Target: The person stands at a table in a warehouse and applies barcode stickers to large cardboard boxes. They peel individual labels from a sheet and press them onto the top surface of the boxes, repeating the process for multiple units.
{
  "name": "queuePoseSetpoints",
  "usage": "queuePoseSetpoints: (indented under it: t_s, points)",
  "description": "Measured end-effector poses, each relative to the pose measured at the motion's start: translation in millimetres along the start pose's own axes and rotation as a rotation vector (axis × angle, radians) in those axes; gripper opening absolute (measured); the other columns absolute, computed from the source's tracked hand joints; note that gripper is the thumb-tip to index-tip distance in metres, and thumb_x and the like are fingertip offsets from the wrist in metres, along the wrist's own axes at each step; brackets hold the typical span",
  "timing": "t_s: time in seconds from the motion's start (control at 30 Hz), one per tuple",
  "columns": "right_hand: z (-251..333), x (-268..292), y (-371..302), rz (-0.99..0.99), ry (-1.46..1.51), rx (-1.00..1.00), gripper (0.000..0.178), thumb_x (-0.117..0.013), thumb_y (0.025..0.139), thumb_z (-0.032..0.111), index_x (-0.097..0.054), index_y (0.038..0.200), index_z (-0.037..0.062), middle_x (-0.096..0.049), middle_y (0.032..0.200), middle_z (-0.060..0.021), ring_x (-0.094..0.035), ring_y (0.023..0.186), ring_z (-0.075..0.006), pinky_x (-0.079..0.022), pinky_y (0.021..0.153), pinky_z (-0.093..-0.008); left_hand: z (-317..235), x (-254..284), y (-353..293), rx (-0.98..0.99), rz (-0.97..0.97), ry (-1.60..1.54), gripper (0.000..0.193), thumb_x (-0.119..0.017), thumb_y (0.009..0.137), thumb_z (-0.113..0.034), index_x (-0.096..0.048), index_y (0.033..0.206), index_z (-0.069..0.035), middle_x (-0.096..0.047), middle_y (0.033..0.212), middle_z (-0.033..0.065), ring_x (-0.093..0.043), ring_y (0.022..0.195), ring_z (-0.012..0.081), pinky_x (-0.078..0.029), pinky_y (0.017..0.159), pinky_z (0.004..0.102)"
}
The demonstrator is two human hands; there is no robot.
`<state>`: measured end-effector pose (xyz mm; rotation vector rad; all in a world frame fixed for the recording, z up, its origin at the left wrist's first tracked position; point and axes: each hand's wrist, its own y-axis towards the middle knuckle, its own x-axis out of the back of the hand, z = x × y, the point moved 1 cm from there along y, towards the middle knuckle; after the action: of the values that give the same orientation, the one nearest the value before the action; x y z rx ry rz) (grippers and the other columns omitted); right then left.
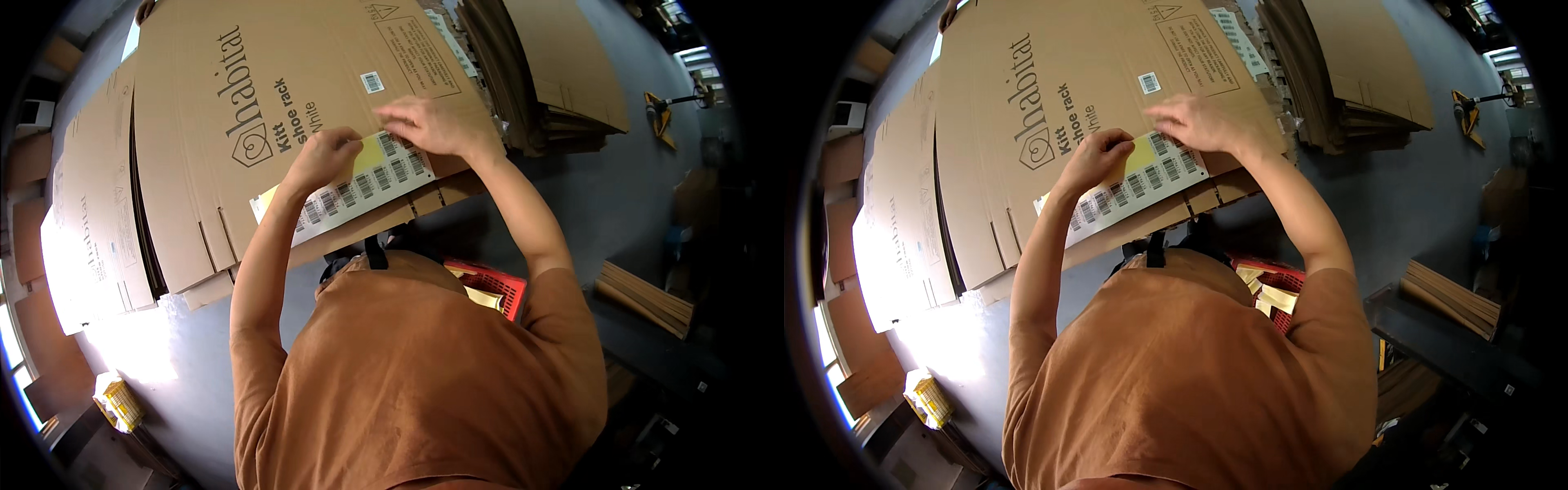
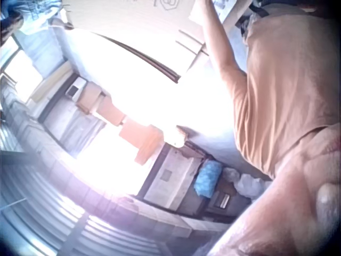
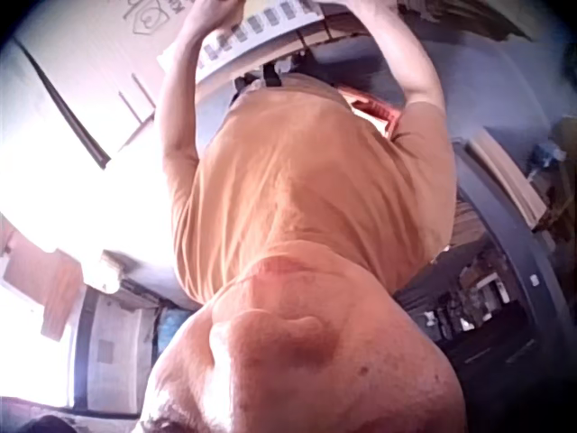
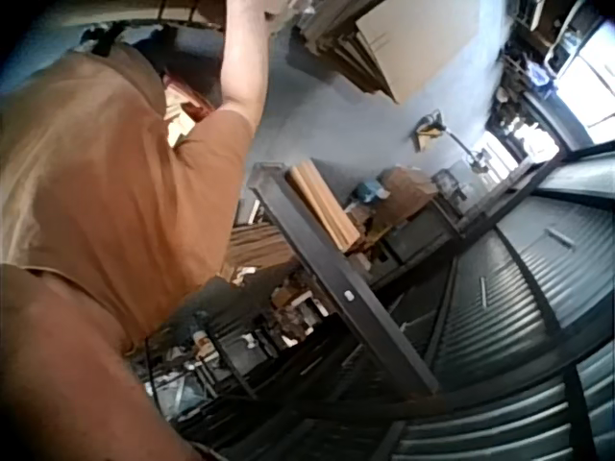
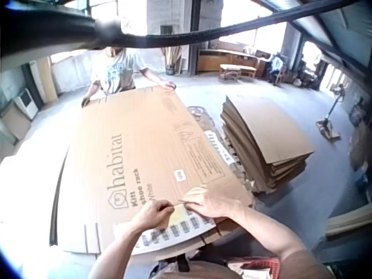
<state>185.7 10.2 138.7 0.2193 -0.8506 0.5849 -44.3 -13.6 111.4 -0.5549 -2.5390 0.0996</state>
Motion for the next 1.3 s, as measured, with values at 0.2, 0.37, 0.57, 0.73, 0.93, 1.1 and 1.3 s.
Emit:
queuePoseSetpoints:
  t_s: [0.2, 0.37, 0.57, 0.73, 0.93, 1.1, 1.3]
  points:
    - [5.9, -25.4, -24.5, -0.338, -0.28, 0.438, 0.021, -0.073, 0.075, 0.002, -0.069, 0.095, 0.0023, -0.069, 0.091, -0.0069, -0.064, 0.094, -0.0232, -0.051, 0.081, -0.0358, -18.4, -8.8, 0.3, 0.014, 0.049, -0.016, 0.026, -0.059, 0.092, -0.023, -0.066, 0.096, 0.002, -0.063, 0.073, 0.0069, -0.057, 0.068, 0.012, -0.048, 0.065, 0.0293]
    - [14.3, -28.5, -34.8, -0.485, -0.344, 0.471, 0.019, -0.074, 0.072, 0.001, -0.07, 0.091, 0.0019, -0.069, 0.089, -0.0075, -0.065, 0.089, -0.0232, -0.053, 0.077, -0.0329, -22.1, -10.9, -1.1, 0.108, 0.066, -0.125, 0.026, -0.059, 0.093, -0.023, -0.065, 0.092, 0.002, -0.058, 0.071, 0.0005, -0.05, 0.065, 0.0067, -0.044, 0.061, 0.0257]
    - [11.1, -32.2, -37.2, -0.577, -0.268, 0.466, 0.024, -0.074, 0.072, -0.001, -0.07, 0.095, 0.0019, -0.07, 0.088, -0.0083, -0.067, 0.085, -0.0257, -0.054, 0.075, -0.0336, -16.3, -12.3, -0.9, 0.185, 0.092, -0.256, 0.025, -0.058, 0.095, -0.023, -0.065, 0.095, 0.002, -0.058, 0.076, -0.0029, -0.048, 0.066, 0.0048, -0.041, 0.059, 0.0238]
    - [14.5, -29.8, -37.8, -0.44, 0.142, 0.23, 0.033, -0.07, 0.082, -0.001, -0.065, 0.115, 0.0032, -0.068, 0.088, -0.0057, -0.065, 0.083, -0.018, -0.054, 0.076, -0.0297, -24.3, -7.5, -5.8, 0.206, 0.108, -0.269, 0.024, -0.058, 0.096, -0.022, -0.065, 0.095, 0.001, -0.058, 0.076, -0.003, -0.047, 0.066, 0.0035, -0.04, 0.058, 0.0225]
    - [9.1, -28.6, -41.2, -0.072, 0.854, -0.034, 0.031, -0.062, 0.091, -0.001, -0.063, 0.121, 0.003, -0.066, 0.092, -0.0018, -0.06, 0.088, -0.0087, -0.05, 0.082, -0.0241, -22.4, -3.5, -9.3, 0.118, 0.261, -0.296, 0.023, -0.058, 0.097, -0.023, -0.065, 0.091, -0.003, -0.049, 0.069, -0.0075, -0.042, 0.06, 0.0021, -0.034, 0.053, 0.0211]
    - [19.1, -21.0, -39.6, 0.037, 0.735, -0.03, 0.016, -0.066, 0.089, 0.003, -0.07, 0.104, 0.0025, -0.071, 0.093, -0.0056, -0.064, 0.083, -0.0106, -0.052, 0.078, -0.0256, -26.7, -0.6, -13.0, 0.187, 0.367, -0.26, 0.028, -0.057, 0.093, -0.027, -0.066, 0.092, -0.001, -0.055, 0.072, -0.0028, -0.049, 0.066, 0.006, -0.041, 0.059, 0.0249]
    - [23.3, -18.5, -42.3, -0.08, 0.564, 0.08, 0.008, -0.068, 0.089, 0.005, -0.071, 0.096, 0.0027, -0.071, 0.089, -0.0052, -0.066, 0.081, -0.0131, -0.052, 0.074, -0.0268, -30.8, 0.2, -12.8, 0.195, 0.378, -0.282, 0.028, -0.054, 0.094, -0.027, -0.066, 0.093, -0.001, -0.056, 0.073, -0.0023, -0.05, 0.067, 0.0062, -0.042, 0.059, 0.0249]
